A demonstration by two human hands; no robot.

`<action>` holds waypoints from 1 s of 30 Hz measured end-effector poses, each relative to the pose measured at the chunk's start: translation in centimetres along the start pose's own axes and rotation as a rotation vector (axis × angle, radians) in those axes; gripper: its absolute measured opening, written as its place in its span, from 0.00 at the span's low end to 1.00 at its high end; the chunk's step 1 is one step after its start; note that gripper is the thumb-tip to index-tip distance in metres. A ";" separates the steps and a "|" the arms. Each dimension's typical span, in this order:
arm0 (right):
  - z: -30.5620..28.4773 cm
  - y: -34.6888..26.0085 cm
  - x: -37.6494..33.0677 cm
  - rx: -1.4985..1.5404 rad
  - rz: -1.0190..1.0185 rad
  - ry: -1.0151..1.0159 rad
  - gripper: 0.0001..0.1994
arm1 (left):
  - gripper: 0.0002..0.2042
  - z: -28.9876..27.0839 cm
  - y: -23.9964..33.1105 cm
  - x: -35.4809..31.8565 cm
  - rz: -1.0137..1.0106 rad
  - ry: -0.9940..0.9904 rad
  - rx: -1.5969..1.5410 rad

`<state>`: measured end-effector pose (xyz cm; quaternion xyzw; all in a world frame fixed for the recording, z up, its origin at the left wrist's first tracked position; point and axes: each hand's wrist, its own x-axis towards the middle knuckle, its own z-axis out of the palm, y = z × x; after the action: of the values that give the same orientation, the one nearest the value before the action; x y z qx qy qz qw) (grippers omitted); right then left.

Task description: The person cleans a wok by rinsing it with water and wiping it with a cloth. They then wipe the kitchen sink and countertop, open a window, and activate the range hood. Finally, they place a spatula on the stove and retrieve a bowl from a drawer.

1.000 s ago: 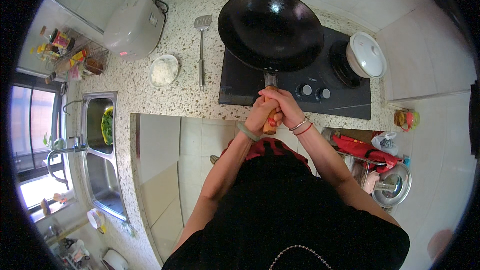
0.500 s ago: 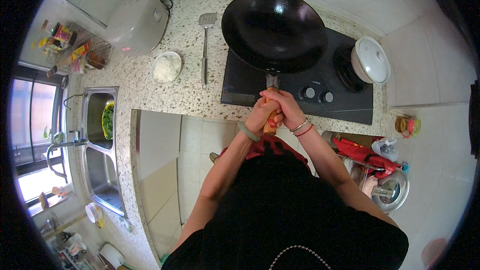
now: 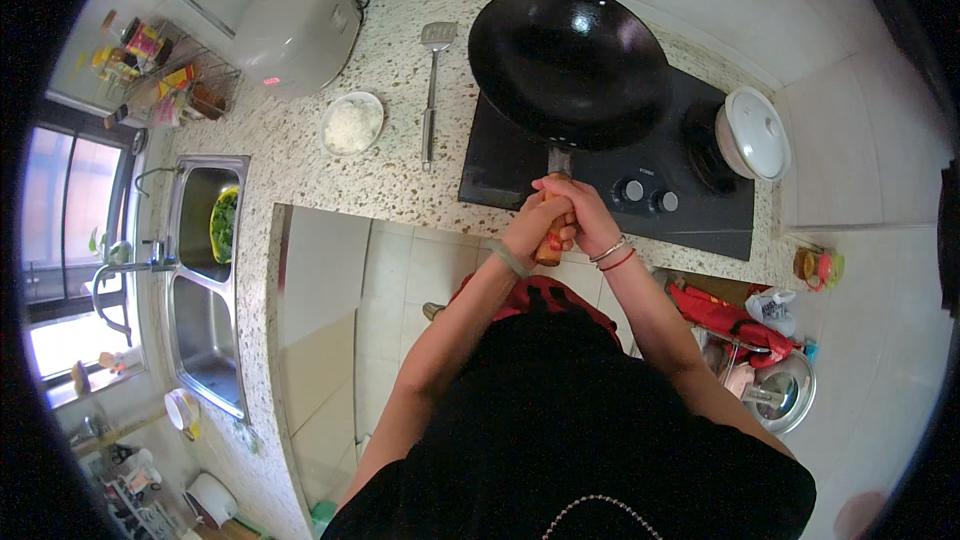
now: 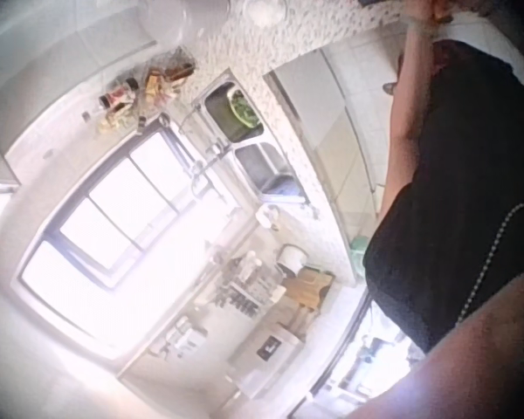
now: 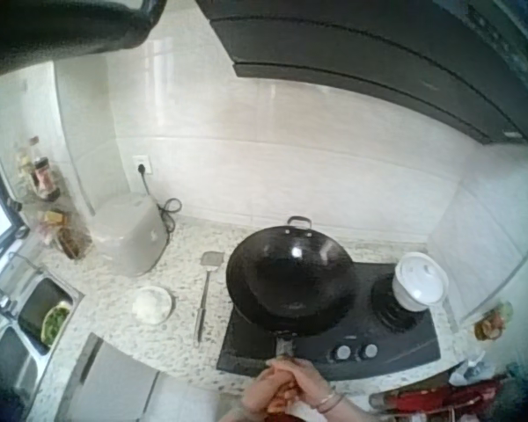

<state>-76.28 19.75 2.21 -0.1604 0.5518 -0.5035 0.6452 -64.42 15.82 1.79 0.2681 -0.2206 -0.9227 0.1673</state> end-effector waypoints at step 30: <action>15.8 -2.6 -4.2 -0.183 -0.678 0.015 0.25 | 0.24 -6.4 5.1 -14.3 0.430 0.166 -0.010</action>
<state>-63.25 16.57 11.82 -0.3880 0.5147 -0.6389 0.4201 -48.40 15.58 5.48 0.2890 -0.2536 -0.8417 0.3792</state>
